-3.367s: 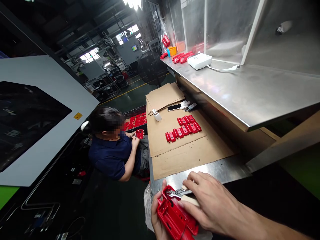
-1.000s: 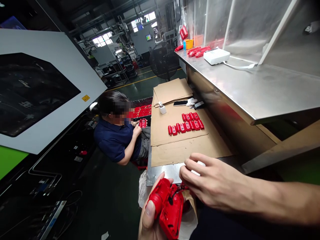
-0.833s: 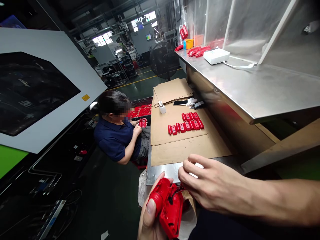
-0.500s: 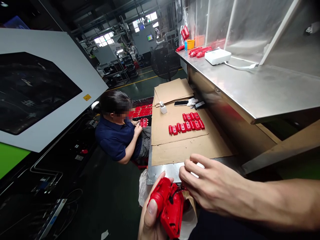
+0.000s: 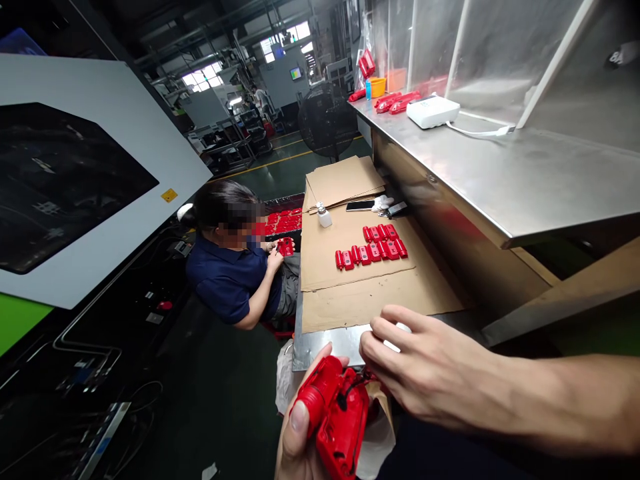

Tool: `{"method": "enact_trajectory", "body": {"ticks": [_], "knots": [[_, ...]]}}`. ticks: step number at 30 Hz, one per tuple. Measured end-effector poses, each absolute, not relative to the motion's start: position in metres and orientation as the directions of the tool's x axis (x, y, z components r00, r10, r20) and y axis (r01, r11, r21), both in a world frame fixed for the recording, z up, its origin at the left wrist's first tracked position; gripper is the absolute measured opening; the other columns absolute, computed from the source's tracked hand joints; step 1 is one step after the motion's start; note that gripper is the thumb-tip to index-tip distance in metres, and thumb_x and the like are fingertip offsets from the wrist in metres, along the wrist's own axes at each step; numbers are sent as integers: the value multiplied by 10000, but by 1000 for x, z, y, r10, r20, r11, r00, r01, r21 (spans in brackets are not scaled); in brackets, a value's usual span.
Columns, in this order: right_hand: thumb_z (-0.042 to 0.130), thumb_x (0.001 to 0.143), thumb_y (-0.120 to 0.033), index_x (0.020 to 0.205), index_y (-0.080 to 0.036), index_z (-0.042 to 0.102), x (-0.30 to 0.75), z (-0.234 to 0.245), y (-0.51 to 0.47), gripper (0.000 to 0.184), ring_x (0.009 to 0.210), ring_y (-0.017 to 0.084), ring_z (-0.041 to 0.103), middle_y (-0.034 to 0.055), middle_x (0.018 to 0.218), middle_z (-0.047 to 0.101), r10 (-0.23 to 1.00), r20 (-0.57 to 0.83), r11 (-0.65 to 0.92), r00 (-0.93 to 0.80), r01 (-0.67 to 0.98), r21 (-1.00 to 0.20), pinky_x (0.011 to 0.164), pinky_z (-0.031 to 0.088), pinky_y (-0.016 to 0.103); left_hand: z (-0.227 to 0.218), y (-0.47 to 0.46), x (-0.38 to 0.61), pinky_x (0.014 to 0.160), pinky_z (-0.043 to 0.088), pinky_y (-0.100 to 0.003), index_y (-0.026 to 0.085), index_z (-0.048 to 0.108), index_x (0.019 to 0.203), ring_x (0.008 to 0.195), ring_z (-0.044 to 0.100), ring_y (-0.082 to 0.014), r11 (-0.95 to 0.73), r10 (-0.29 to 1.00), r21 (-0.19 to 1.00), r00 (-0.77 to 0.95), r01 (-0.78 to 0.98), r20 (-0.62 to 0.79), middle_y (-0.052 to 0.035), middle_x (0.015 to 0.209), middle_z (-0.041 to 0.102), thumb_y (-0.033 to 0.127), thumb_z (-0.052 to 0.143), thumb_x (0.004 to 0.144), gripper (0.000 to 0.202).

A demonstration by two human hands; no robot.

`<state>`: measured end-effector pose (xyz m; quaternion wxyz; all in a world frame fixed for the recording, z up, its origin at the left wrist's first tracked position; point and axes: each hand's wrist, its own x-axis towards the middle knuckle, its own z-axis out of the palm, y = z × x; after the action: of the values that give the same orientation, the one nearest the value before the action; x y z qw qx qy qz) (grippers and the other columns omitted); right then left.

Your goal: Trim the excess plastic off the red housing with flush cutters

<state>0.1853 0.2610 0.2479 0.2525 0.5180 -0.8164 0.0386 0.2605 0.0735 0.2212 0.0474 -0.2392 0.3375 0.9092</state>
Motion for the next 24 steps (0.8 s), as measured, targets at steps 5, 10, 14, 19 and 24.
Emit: {"method": "enact_trajectory", "body": {"ticks": [5,10,14,19,24], "knots": [[614,937,-260,791,-186,685,185,248,264,179,778,231,493,49,874,642,-832,431,461,-350,-867,188,741,364,419,219,69,259,1096,486,-539,221,790,1137,1011,716,-358,-756,-28,608,-916,-242,-400,-131,1169,751,500,833,728,497],[558,947,-214,823,-164,701,189,248,262,196,769,228,494,59,857,641,-798,488,494,-355,-848,192,757,385,418,217,62,261,1089,489,-519,217,758,1198,1219,615,-422,-629,-6,704,-904,-329,-428,-134,1200,735,628,826,663,678],[537,949,-196,851,-151,721,192,250,261,214,775,233,508,68,860,660,-779,526,504,-341,-840,202,782,402,419,209,58,265,1018,534,-422,227,714,1283,1257,595,-401,-517,-44,823,-953,-236,-301,-123,1301,695,700,761,694,756],[568,930,-193,853,-143,728,195,251,261,184,786,235,532,78,891,687,-767,550,513,-330,-831,217,802,408,423,198,53,268,985,561,-412,245,646,1376,1212,637,-400,-414,-14,900,-987,-140,-160,-134,1380,653,728,726,746,798],[581,926,-200,863,-136,730,196,250,260,174,808,242,554,73,897,691,-766,561,510,-313,-827,235,819,421,428,194,56,272,1094,461,-538,221,597,1423,1276,564,-454,-407,-47,899,-979,-162,-198,-160,1399,625,762,685,749,869]]}}
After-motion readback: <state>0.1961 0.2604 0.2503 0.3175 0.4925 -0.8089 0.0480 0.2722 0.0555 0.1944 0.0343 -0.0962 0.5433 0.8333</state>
